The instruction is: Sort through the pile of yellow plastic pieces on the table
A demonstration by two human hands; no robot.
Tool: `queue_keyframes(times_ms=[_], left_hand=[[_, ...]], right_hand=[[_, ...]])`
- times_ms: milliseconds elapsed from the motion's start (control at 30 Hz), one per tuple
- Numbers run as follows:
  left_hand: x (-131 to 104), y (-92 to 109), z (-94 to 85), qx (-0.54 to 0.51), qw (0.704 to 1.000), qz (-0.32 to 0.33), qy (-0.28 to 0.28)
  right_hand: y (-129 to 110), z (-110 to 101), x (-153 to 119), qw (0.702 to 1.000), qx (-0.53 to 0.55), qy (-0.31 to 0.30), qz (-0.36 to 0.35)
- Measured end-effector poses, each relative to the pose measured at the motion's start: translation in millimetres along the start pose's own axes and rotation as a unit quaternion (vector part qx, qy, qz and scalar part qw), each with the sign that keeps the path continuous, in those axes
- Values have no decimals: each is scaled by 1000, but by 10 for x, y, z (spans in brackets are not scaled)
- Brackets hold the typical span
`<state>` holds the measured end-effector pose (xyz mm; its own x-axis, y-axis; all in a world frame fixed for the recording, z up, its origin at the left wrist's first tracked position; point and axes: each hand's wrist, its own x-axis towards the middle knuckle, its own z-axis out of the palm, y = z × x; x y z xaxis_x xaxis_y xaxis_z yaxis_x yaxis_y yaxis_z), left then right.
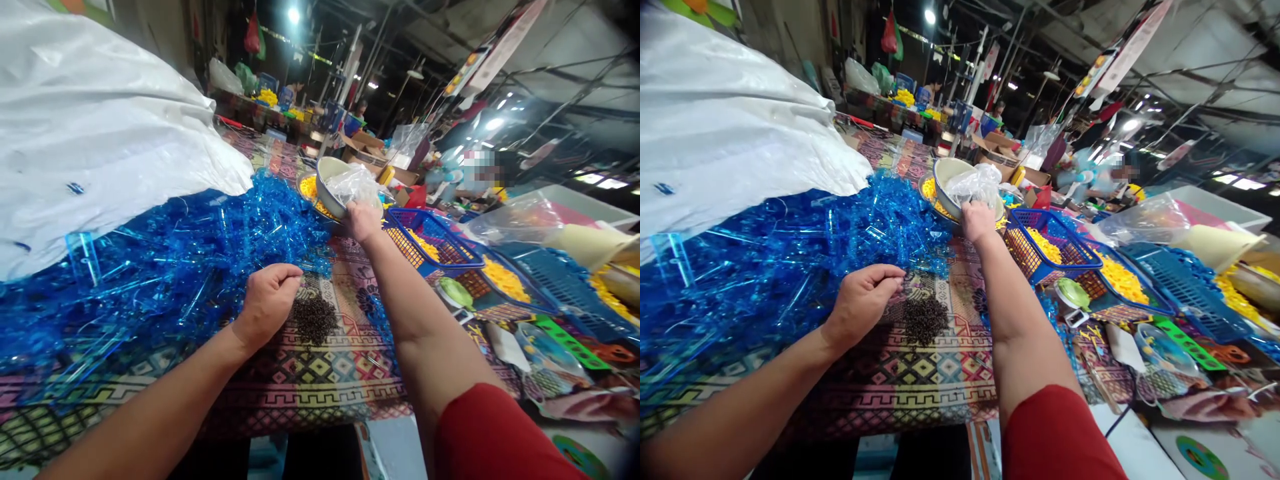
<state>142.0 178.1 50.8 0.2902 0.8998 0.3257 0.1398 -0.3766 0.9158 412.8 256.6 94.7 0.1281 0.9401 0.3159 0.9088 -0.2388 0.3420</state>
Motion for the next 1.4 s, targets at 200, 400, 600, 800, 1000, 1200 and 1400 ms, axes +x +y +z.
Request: queue_keyframes(times_ms=[200,400,600,800,1000,1200,1400], left_hand=[[-2,8,5,30,999,35,-1],[-9,11,-7,-1,1000,9,-2],[16,41,-6,-220,965,-125,-62],[20,118,-38,-461,871,-137,-98],[77,47,-49,-503,835,-222,-3],[111,-31,-85,-488,834,-251,59],[80,-68,-42,-476,847,-231,49]], right_hand=[[44,24,26,1000,6,5,-26],[47,-270,-303,997,-26,39,-67],[-79,-770,-965,983,-58,72,-161],[-427,-1071,-1386,967,-52,54,-245],[-761,-1127,-1501,951,-29,17,-308],[-668,-1157,-1373,923,211,-34,-320],[-543,-1058,-1067,936,284,-41,-201]])
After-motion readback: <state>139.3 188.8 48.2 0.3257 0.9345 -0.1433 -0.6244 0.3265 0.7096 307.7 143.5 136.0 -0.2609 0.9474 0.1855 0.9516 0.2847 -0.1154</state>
